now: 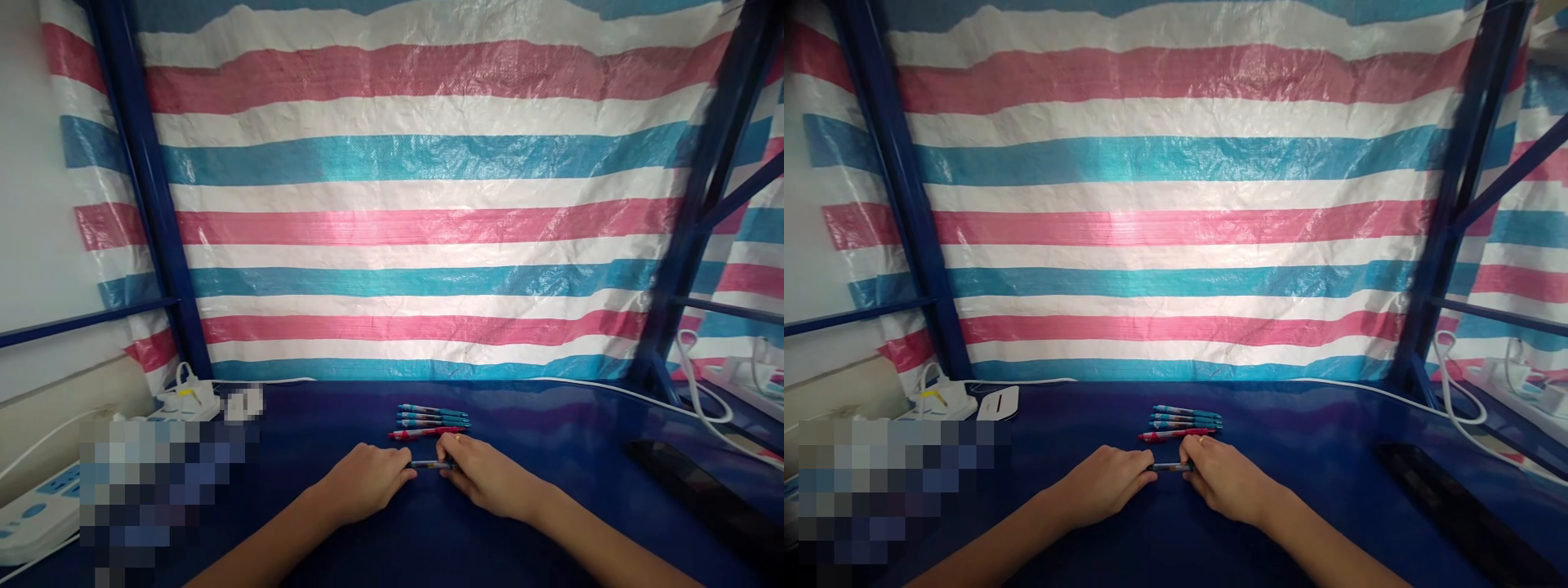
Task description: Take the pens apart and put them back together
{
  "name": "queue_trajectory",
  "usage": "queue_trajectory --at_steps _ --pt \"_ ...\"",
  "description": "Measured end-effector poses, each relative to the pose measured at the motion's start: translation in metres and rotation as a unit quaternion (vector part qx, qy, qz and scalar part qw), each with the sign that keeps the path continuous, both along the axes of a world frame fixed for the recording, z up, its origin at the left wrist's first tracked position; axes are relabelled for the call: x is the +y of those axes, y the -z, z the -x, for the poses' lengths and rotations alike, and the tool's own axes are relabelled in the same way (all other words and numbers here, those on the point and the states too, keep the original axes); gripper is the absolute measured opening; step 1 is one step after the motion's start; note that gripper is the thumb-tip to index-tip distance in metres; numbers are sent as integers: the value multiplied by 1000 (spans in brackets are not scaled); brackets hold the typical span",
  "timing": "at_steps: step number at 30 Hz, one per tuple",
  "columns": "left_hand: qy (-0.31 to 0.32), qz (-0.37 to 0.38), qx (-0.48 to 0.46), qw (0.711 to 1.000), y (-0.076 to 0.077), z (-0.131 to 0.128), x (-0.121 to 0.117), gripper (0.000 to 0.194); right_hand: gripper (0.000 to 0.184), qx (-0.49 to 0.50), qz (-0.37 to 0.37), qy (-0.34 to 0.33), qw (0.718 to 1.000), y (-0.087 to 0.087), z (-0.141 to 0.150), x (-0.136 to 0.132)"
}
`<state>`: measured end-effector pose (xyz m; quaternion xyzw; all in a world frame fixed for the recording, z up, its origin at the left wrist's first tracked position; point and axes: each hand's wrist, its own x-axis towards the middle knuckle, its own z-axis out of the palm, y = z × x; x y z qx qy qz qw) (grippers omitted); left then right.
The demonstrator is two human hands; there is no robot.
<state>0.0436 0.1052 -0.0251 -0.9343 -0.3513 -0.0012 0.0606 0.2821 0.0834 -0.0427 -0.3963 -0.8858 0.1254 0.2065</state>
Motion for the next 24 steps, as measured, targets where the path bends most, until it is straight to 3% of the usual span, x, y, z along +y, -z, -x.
queue_trajectory --at_steps 6,9,15,22,24 --pt "12 -10 -5 1000 0 -1 -2 19 19 -32 -26 -15 999 -3 2 -3" --pt "21 -9 -3 1000 -1 -1 -3 19 4 -27 -14 2 1000 -3 2 -3" --pt "29 -14 -15 999 -2 1 -3 20 16 -22 -18 -14 1000 -3 2 -2" --pt "69 -26 -22 997 -4 2 -5 13 9 -46 -37 -4 998 -2 5 -3" --pt "72 -28 -24 997 -5 3 -5 11 19 -39 -32 -6 999 -3 3 -3"
